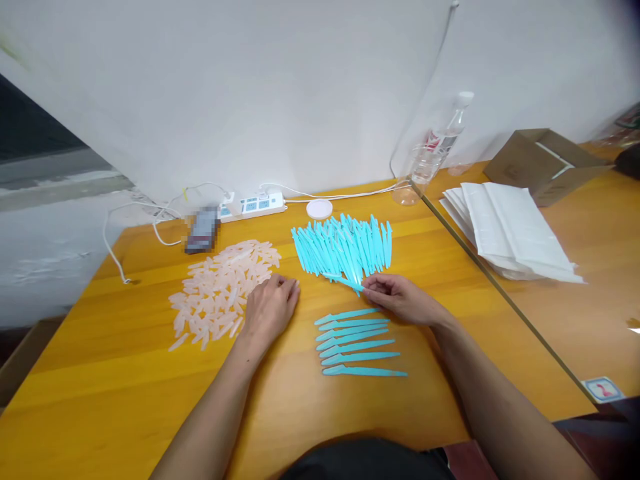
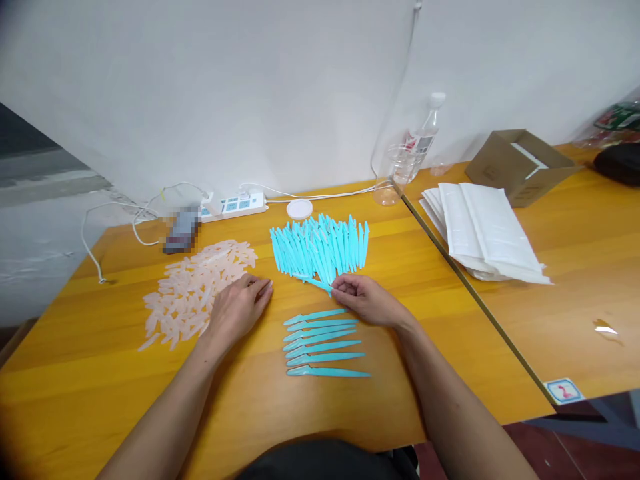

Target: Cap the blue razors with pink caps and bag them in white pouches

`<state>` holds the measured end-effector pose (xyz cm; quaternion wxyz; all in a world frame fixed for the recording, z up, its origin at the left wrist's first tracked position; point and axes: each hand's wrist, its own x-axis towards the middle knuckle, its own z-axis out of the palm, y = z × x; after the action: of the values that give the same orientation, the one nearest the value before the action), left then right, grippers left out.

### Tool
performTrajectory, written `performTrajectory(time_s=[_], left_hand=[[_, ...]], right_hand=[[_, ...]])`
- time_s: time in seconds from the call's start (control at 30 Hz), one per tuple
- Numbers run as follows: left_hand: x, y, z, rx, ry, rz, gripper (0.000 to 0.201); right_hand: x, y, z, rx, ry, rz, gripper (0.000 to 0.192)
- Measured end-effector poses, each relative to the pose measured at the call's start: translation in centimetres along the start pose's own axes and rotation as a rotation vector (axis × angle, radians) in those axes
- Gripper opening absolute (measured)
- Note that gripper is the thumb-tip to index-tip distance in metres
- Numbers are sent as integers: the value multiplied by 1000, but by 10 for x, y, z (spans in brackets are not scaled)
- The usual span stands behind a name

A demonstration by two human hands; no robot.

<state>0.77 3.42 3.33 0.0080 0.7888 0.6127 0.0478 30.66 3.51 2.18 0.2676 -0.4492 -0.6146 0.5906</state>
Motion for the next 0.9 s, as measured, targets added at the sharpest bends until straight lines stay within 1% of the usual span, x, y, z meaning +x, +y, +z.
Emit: performTrajectory(time_s=[0.07,0.1,0.2,0.27,0.33,0.4,0.43,0.53,0.67,0.83,0.9], left_hand=[[2,0,0,-106,-9,-9,31],[2,-1,1,-194,-4,-17,31],[-5,-3,3,-598,-9,-77,33],[-12,-2,6,-901,-57,-144,39],[-18,1,9,-1172,-103,-234,41],[-21,4,10,-1381,-108,-343,44],[-21,5,10,-1450,-97,-394,46],[-20,5,8,-1532,-56,-481,50],[-20,11,8,-1554,-46,-509,50],[-21,29,14,-1612,-140,-489,47],[-21,33,11,-1588,-187,-447,44]], right_hand=[[-2,1,0,-18,-10,-5,40],[-2,1,0,-26,-22,-9,39],[-4,1,0,-44,-64,-8,39],[-3,1,0,-44,-81,2,40],[-3,2,2,-33,-102,15,40],[-2,3,4,-21,-108,28,40],[-2,4,4,-17,-106,35,41],[-2,4,4,-9,-89,40,41],[-2,5,2,-7,-80,26,41],[0,7,5,5,-90,48,42],[-2,4,6,5,-93,53,42]])
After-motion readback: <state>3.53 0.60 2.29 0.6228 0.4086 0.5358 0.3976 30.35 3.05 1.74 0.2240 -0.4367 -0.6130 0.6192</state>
